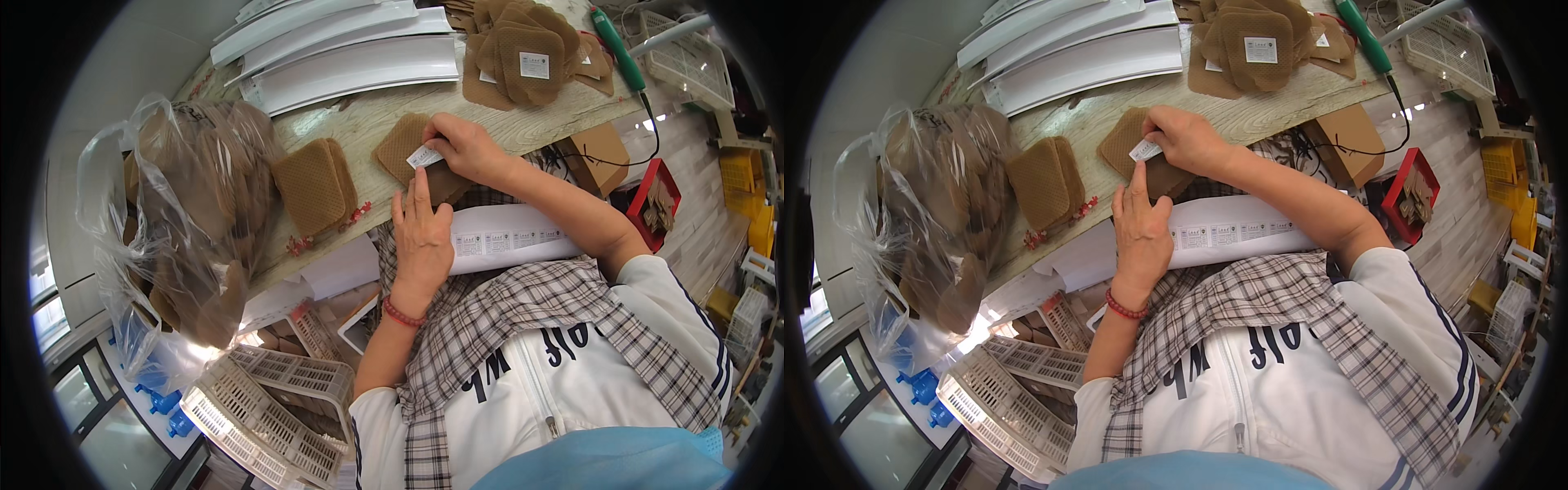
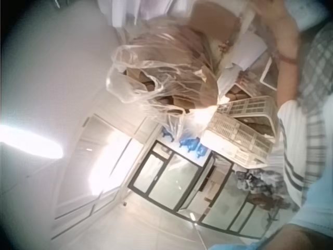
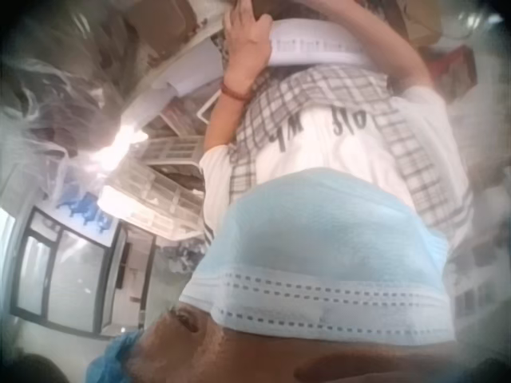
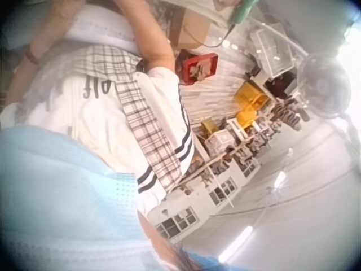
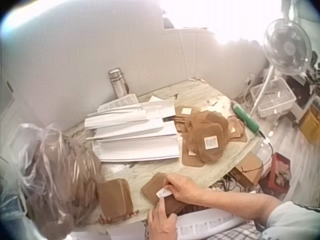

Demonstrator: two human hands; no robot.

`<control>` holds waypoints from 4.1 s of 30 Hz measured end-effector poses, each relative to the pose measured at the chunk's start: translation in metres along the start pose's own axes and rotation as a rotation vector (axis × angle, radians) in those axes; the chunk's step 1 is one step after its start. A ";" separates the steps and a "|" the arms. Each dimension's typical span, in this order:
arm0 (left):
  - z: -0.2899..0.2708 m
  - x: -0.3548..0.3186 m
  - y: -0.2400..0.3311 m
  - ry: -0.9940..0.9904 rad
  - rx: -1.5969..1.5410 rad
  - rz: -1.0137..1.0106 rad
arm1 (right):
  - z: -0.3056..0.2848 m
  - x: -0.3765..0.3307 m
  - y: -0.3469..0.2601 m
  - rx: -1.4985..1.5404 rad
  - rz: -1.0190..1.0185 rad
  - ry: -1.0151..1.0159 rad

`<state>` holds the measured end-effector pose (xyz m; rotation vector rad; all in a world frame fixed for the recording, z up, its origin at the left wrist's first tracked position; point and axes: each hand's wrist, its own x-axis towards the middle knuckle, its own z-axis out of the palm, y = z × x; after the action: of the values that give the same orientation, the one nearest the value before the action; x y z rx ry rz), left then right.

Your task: The person repeatedly peels small white labels from a roll and sticks them onto brown square pads on a table. The person handles the pads and labels by hand, placing each labeled pad into a growing stack.

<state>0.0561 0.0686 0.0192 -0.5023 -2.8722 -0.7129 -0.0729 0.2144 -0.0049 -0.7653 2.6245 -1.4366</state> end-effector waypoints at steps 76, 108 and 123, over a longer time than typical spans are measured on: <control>0.029 -0.009 -0.046 0.021 0.099 0.010 | 0.029 0.048 0.054 -0.230 -0.251 0.456; -0.013 -0.072 -0.123 -0.055 -0.534 -0.519 | -0.045 -0.061 0.059 -0.459 -0.315 -0.342; 0.011 -0.048 -0.058 -0.193 0.173 0.053 | -0.010 -0.072 0.054 -0.484 -0.479 -0.428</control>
<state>0.0802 0.0117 -0.0258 -0.6526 -3.0477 -0.4239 -0.0334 0.2783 -0.0558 -1.6260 2.5450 -0.5611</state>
